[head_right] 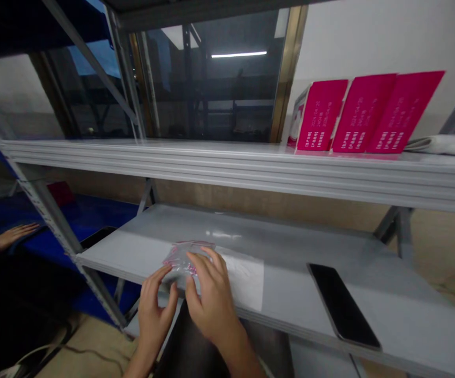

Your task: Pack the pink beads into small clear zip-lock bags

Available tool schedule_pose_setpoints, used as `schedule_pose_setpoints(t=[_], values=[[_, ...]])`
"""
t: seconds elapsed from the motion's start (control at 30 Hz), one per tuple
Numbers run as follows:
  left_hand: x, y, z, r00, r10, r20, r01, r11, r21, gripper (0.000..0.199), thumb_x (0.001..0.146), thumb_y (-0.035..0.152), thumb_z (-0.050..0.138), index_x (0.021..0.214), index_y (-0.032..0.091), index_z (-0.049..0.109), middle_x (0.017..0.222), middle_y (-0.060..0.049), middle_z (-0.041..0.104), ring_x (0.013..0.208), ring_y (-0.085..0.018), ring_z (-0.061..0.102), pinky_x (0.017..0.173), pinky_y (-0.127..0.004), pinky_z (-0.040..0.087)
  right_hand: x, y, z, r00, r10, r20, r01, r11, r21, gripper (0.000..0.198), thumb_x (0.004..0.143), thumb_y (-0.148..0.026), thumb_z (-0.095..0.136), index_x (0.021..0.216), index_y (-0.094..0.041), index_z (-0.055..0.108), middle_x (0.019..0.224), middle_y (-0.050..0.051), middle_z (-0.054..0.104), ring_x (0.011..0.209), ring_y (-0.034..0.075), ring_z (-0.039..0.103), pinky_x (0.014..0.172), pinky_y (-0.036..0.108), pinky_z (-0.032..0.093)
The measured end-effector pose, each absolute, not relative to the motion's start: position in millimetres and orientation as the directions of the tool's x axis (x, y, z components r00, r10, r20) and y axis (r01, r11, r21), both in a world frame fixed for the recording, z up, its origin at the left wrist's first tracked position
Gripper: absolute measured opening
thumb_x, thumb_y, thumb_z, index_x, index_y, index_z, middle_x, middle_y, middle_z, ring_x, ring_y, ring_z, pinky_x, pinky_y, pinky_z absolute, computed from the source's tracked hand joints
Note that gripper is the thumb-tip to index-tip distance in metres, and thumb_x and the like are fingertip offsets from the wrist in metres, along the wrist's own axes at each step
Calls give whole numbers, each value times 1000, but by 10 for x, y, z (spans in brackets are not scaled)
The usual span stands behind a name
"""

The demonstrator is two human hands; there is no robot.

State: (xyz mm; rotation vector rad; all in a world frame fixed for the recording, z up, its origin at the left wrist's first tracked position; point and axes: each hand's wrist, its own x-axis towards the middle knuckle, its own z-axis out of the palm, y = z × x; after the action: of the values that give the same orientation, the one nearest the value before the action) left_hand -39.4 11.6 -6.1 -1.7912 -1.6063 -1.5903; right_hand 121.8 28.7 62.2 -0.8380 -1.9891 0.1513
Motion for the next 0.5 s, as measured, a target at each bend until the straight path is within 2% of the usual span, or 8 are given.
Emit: schedule_pose_setpoints(t=[0.13,0.23,0.3,0.37,0.43,0.5], values=[[-615,460,-92,-233,579,781,835,-292,466,34,89,29,53,121,16,58,122,-13,65,114,-28,58,95,-47,47,787,633,496,-497,625,602,522,769,-369,47,86,-8,47,131,-21,54,135,6,59,137,29,37,116,61,18],[-711,573,-116,-257,612,748,813,-282,510,26,88,32,55,107,18,67,113,-10,70,103,-27,63,88,-44,50,657,742,383,-513,651,560,521,754,-399,43,85,-9,48,125,-21,59,132,6,61,136,30,37,116,62,17],[-733,586,-116,-277,614,739,796,-284,534,22,88,32,56,98,19,70,103,-8,73,94,-25,66,84,-41,52,674,727,342,-468,657,591,496,749,-440,42,84,-7,49,121,-22,61,129,5,62,133,29,41,115,60,22],[-734,574,-110,-313,603,734,778,-280,562,21,89,33,55,94,19,71,96,-7,74,87,-23,68,79,-37,54,739,658,343,-385,660,645,439,746,-501,39,83,-7,48,115,-22,63,123,6,64,127,26,47,111,53,32],[-723,558,-99,-361,589,723,754,-272,598,21,89,33,55,92,18,70,91,-6,74,80,-21,68,74,-34,54,824,549,374,-313,661,682,342,748,-569,33,85,-8,47,109,-22,65,114,7,66,118,24,53,104,45,42],[-697,541,-76,-411,567,714,733,-260,628,22,90,33,54,94,18,69,92,-6,74,79,-20,69,74,-32,55,914,423,410,-278,673,685,225,739,-635,28,88,-11,45,103,-22,67,106,7,67,108,22,57,97,41,46]])
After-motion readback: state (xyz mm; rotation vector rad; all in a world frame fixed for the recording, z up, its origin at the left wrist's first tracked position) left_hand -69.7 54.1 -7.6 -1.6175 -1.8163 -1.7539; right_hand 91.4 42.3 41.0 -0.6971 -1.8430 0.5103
